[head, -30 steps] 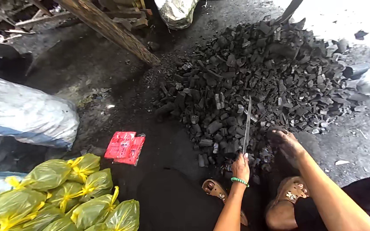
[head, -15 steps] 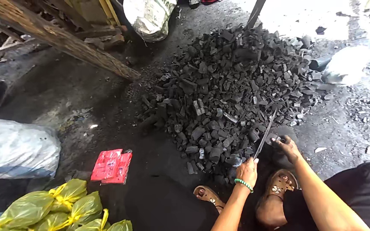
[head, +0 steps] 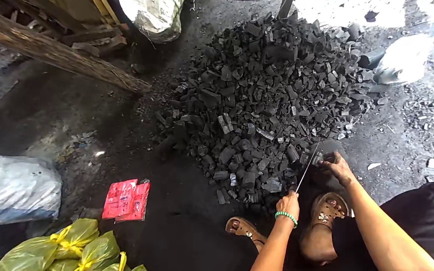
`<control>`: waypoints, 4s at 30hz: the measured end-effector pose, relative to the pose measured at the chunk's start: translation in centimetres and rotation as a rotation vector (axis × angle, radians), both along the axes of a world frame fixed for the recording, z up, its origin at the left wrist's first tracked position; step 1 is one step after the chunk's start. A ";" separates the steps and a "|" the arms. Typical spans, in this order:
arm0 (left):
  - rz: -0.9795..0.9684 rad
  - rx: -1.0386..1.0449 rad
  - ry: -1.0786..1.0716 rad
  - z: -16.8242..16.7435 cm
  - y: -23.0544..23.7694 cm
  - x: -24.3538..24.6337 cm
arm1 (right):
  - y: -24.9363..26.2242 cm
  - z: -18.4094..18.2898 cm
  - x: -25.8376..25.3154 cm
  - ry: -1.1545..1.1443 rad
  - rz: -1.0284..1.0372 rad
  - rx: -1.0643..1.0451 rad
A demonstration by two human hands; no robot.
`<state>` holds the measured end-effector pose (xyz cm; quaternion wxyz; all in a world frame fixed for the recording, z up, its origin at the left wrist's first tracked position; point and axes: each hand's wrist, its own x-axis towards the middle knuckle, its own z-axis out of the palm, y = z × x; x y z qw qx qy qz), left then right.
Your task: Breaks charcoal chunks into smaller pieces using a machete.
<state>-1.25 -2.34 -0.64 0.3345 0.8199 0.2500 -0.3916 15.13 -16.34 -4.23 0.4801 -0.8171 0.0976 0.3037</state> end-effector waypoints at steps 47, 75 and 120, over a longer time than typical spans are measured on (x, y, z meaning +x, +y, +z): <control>1.552 -0.258 -0.663 -1.4 11.8 -5.0 | 24.6 8.2 1.4 -0.559 0.785 -0.480; 0.371 0.054 -0.887 4.7 2.0 -0.8 | 3.0 1.6 0.0 -0.350 0.328 -0.500; 0.565 0.068 -0.493 1.2 5.6 -3.2 | 4.0 2.2 2.7 -0.292 0.343 -0.361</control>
